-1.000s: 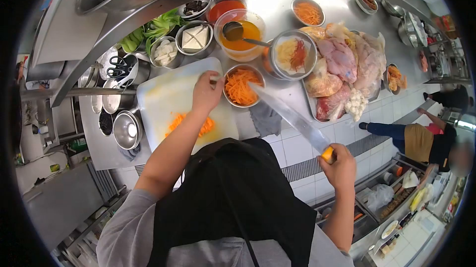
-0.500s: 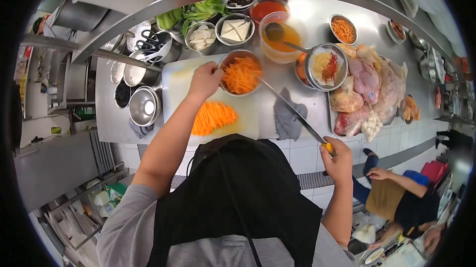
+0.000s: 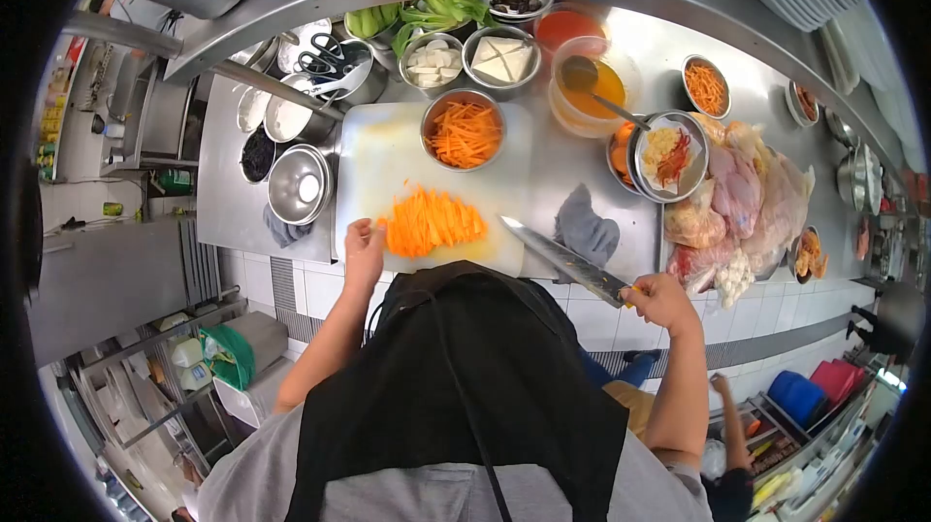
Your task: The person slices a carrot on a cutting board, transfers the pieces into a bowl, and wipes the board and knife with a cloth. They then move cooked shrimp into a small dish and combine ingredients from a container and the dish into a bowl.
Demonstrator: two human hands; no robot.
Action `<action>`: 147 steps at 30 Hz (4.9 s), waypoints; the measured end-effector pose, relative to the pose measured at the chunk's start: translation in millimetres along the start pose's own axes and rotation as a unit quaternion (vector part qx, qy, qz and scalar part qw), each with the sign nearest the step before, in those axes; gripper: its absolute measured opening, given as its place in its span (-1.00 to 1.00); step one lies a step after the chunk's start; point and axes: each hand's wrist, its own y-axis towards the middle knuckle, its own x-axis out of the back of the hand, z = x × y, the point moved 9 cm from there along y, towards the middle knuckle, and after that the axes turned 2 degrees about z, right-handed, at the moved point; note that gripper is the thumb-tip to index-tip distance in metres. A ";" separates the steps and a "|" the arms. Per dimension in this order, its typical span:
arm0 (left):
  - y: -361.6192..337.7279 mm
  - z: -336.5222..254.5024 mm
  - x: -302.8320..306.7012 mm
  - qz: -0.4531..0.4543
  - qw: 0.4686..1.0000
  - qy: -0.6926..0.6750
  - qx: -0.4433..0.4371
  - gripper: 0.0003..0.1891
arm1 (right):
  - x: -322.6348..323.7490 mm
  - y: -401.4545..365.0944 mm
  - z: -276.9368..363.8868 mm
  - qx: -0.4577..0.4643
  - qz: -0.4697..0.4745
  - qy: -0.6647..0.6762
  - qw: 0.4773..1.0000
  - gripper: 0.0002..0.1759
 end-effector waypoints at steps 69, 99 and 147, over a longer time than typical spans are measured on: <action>13.6 -287.1 -130.7 0.127 0.823 0.220 -0.508 -0.47 | -37.4 -84.7 106.7 -0.009 0.031 0.153 0.988 -0.52; 20.0 -257.7 -74.1 0.250 0.847 0.108 -0.457 -0.58 | -132.0 70.4 63.5 0.107 0.063 0.063 0.990 -0.46; 13.5 -302.9 -124.7 0.124 0.830 0.164 -0.518 -0.58 | -52.8 -64.1 23.5 -0.024 0.028 0.188 0.981 -0.53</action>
